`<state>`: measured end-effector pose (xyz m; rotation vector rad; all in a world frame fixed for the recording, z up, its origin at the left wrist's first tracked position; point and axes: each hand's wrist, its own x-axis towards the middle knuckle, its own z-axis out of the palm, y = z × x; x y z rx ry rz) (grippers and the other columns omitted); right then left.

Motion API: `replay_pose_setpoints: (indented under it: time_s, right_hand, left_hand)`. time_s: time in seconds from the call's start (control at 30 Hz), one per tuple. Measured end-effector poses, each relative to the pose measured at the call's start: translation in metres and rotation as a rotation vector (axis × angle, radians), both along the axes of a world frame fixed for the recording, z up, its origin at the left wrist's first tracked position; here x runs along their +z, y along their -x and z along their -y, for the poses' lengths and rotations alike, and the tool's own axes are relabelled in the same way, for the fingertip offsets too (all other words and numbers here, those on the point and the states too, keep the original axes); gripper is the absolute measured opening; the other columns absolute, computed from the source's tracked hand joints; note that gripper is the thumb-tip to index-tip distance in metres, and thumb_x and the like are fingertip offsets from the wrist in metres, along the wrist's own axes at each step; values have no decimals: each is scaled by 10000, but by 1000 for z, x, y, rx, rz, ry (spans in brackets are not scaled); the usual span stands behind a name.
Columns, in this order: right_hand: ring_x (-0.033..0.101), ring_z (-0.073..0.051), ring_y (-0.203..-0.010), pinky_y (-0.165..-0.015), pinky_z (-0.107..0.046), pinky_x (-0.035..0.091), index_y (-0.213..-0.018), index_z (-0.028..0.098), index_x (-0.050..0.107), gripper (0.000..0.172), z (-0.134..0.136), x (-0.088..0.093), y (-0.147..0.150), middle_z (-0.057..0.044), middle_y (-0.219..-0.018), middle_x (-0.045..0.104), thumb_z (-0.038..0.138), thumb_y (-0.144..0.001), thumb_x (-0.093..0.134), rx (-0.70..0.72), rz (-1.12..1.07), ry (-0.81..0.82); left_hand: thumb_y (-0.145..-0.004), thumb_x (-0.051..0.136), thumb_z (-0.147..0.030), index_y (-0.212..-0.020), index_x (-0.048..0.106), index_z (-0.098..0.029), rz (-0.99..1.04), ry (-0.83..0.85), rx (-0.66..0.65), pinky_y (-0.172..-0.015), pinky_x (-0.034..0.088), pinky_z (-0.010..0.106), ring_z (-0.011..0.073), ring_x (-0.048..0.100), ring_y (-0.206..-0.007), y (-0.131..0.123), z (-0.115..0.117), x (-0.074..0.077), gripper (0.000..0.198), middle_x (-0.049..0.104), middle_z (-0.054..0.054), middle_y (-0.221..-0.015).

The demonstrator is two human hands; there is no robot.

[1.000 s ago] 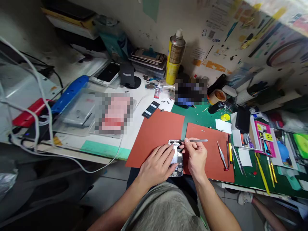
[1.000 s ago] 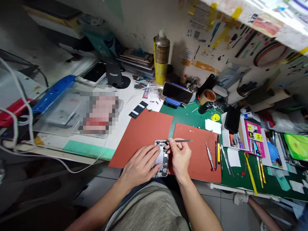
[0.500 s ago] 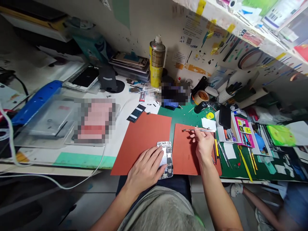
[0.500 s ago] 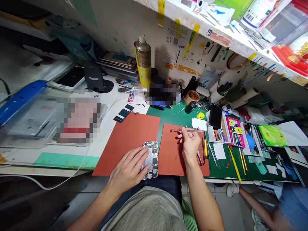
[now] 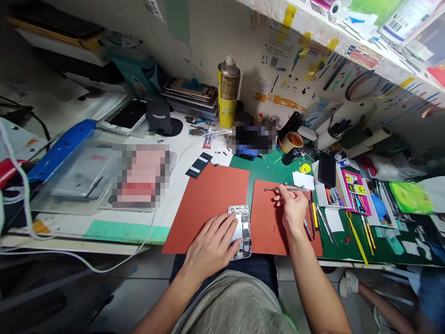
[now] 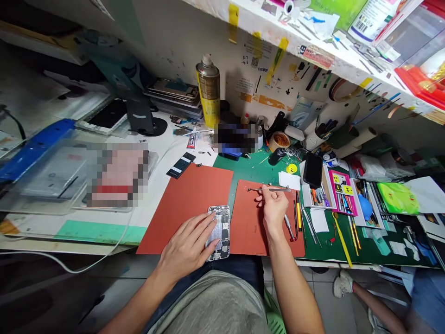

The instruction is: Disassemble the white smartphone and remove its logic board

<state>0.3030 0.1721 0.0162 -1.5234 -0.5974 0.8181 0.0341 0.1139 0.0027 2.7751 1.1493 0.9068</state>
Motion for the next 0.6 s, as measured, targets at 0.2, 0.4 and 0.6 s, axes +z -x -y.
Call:
replay_pose_setpoints:
  time_s: [0.2,0.4,0.6]
  right_hand:
    - [713,-173,-559,-475,-259,547,-939,151,709,502,7,14,-1,-58,-764,782,552,-740,936,-24,34,10]
    - [720,-168,-605,-517,-252,565,-980,153,756,500,35,38,-7,-45,-766,771,567,-762,934,-123,187,-39]
    - [670,-139,-580,-498,-247,528,-1001,150,818,405,80,53,-26,-29,-761,743,461,-780,953,-250,269,-97]
  left_hand:
    - [-1017,665,-283,-1333,683,-62,0,-11,2,-1025,570,497,358,691,-1230,-1,0,3,386,750,195,-1335]
    - [-1008,676,-293,-1328,695,-69,-7,17,13,-1056,562,503,361,684,-1261,-1,3,3,391,738,196,-1368]
    - [-1007,669,-306,-1370,678,-105,0,36,32,-1068,572,513,356,674,-1307,-1,4,3,415,714,193,-1418]
